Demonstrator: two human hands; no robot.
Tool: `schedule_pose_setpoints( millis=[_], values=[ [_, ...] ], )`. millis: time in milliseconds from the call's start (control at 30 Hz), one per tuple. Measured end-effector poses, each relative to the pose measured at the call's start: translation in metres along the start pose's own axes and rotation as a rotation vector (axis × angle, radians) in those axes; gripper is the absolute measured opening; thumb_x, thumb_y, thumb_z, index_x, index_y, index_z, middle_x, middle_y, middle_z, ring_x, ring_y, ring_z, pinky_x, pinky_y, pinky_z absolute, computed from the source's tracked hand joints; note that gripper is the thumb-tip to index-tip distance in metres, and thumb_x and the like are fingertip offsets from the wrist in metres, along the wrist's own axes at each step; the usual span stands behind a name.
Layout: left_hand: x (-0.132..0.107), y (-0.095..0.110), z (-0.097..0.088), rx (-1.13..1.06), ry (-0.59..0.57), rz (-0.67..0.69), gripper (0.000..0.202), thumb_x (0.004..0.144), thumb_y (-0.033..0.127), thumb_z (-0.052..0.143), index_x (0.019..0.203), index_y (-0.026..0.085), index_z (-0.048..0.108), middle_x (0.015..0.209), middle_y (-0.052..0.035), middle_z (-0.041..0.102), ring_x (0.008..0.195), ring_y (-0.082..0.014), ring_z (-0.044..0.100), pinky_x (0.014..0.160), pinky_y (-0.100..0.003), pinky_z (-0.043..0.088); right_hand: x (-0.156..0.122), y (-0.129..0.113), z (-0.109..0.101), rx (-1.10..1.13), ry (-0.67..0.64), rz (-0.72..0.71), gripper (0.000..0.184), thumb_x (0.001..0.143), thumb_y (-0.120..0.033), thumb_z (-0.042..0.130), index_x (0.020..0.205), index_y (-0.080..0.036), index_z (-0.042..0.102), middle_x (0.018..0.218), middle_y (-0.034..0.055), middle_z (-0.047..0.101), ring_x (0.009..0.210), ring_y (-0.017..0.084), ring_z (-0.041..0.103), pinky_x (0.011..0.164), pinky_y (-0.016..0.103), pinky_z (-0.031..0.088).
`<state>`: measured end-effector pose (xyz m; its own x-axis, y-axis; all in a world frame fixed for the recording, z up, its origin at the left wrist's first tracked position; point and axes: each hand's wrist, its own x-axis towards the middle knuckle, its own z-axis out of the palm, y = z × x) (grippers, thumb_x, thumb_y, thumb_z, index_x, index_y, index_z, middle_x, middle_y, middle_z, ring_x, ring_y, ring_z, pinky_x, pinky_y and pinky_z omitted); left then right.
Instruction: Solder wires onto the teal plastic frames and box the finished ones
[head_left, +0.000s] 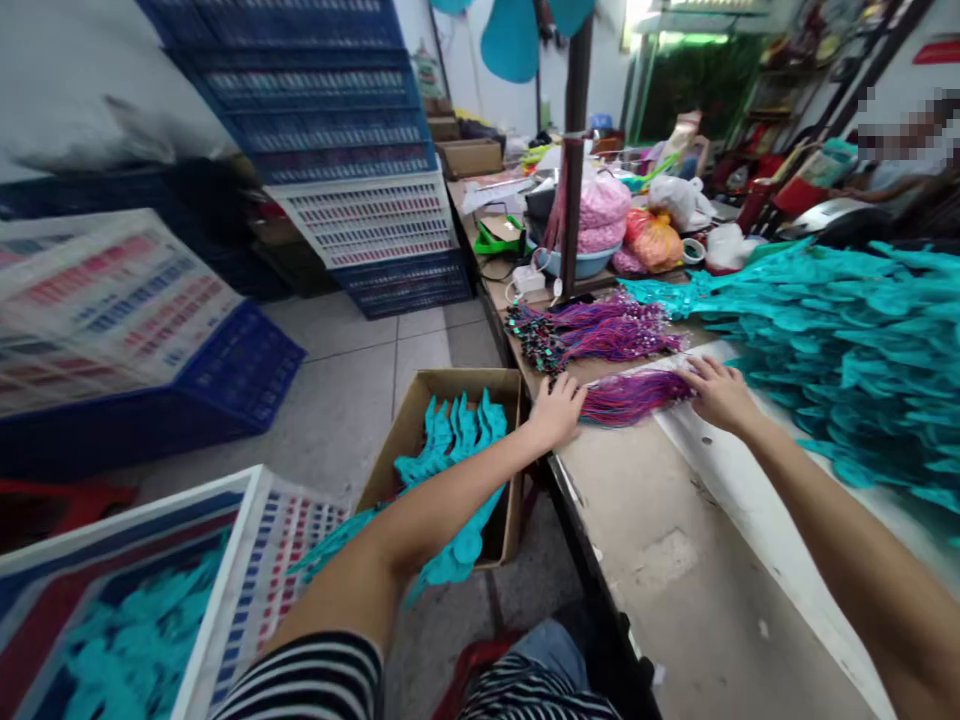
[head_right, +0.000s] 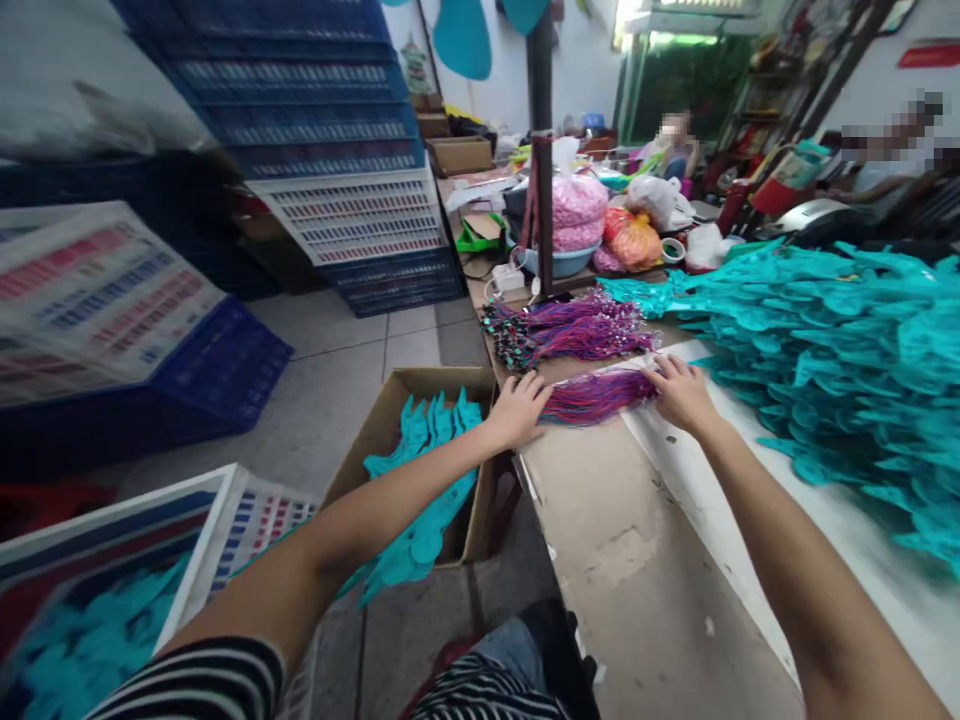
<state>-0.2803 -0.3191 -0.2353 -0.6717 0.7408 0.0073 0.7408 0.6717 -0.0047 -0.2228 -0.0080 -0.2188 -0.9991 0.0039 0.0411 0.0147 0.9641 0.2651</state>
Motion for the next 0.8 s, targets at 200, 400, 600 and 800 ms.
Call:
schedule_pose_setpoints(
  millis=[200, 400, 600, 800],
  values=[
    [-0.023, 0.004, 0.036, -0.026, 0.132, 0.030, 0.045, 0.090, 0.029, 0.060, 0.132, 0.012, 0.061, 0.147, -0.0216, 0.051, 0.143, -0.0354, 0.040, 0.117, -0.056, 0.032, -0.018, -0.019, 0.023, 0.079, 0.000, 0.027, 0.044, 0.088, -0.014, 0.044, 0.125, -0.021, 0.066, 0.138, 0.0123, 0.059, 0.125, 0.030, 0.047, 0.092, 0.041, 0.042],
    [-0.053, 0.018, 0.048, -0.017, 0.154, 0.088, 0.046, 0.091, 0.025, 0.060, 0.137, 0.021, 0.060, 0.152, -0.0217, 0.044, 0.143, -0.0363, 0.041, 0.111, -0.058, 0.038, -0.041, -0.015, 0.038, 0.155, -0.006, 0.080, 0.041, 0.090, -0.013, 0.044, 0.123, -0.018, 0.068, 0.125, 0.0178, 0.064, 0.119, 0.033, 0.051, 0.087, 0.045, 0.046],
    [-0.060, 0.019, 0.050, -0.007, 0.114, 0.088, 0.055, 0.087, 0.037, 0.067, 0.140, 0.023, 0.059, 0.156, -0.0201, 0.039, 0.144, -0.0494, 0.033, 0.108, -0.069, 0.034, -0.072, -0.020, 0.037, 0.250, 0.088, 0.122, 0.039, 0.085, -0.013, 0.054, 0.119, -0.024, 0.070, 0.132, 0.0104, 0.064, 0.121, 0.028, 0.053, 0.098, 0.044, 0.045],
    [-0.055, 0.023, 0.058, -0.149, 0.383, 0.132, 0.057, 0.086, 0.043, 0.065, 0.135, 0.012, 0.061, 0.150, -0.0251, 0.046, 0.145, -0.0501, 0.028, 0.109, -0.071, 0.030, -0.118, 0.014, 0.000, 0.225, 0.341, 0.351, 0.032, 0.094, -0.025, 0.048, 0.118, -0.022, 0.068, 0.126, 0.0119, 0.066, 0.125, 0.029, 0.050, 0.108, 0.050, 0.036]
  ],
)
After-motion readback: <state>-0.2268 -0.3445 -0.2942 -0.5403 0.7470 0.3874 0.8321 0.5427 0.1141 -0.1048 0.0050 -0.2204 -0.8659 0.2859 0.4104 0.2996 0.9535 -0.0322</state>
